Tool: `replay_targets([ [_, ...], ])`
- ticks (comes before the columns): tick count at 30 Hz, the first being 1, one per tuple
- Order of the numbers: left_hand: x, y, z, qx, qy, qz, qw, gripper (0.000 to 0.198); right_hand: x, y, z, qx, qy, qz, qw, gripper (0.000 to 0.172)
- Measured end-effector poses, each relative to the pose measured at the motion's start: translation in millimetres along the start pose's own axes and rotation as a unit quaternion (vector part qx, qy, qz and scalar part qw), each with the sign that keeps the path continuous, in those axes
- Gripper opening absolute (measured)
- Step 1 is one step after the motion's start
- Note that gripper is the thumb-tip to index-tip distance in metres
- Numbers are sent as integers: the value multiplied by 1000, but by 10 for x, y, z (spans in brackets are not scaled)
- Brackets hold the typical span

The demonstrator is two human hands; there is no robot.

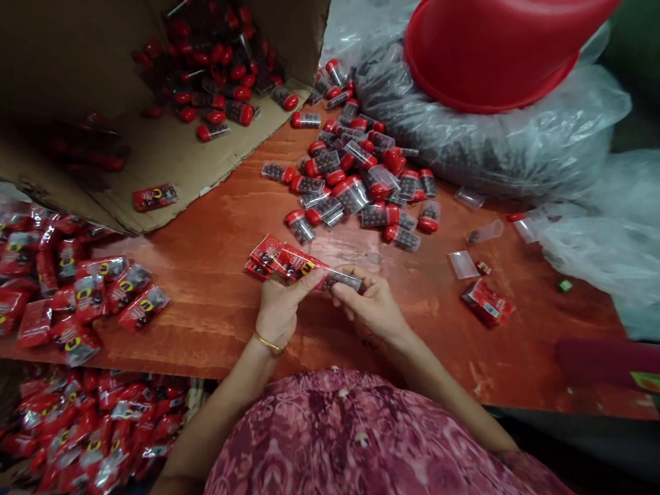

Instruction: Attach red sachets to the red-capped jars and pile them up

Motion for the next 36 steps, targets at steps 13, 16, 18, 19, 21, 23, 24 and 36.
replay_targets([
  [13, -125, 39, -156, 15, 4, -76, 997, 33, -199, 74, 116, 31, -5, 59, 998, 35],
  [16, -118, 50, -159, 29, -12, -108, 994, 33, -178, 67, 116, 44, 41, 47, 997, 33],
  [18, -102, 45, -124, 19, -6, -113, 993, 31, -154, 66, 114, 49, 49, 24, 997, 32],
  [19, -89, 38, -97, 13, 0, -107, 994, 31, -139, 64, 108, 50, 43, 2, 998, 31],
  [21, -51, 18, -36, 8, 9, -89, 996, 34, -111, 53, 81, 42, 22, -57, 997, 30],
  [23, -6, -1, 15, 5, -1, -73, 997, 35, -92, 27, 52, 32, 13, -105, 994, 31],
  [24, 18, -7, 31, 1, -10, -71, 997, 35, -90, 8, 44, 29, 18, -114, 993, 31],
  [36, 363, -23, 195, 4, 28, 41, 999, 30, -74, -219, 80, 162, 338, 58, 925, 32],
])
Point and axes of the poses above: each hand's wrist, its own y-axis away from the middle knuckle, its own x-axis out of the back of the hand, z = x × y, the point moved 1 cm from there along -y, towards the middle knuckle, and after that the axes turned 6 degrees about x, right-handed, at the moved point
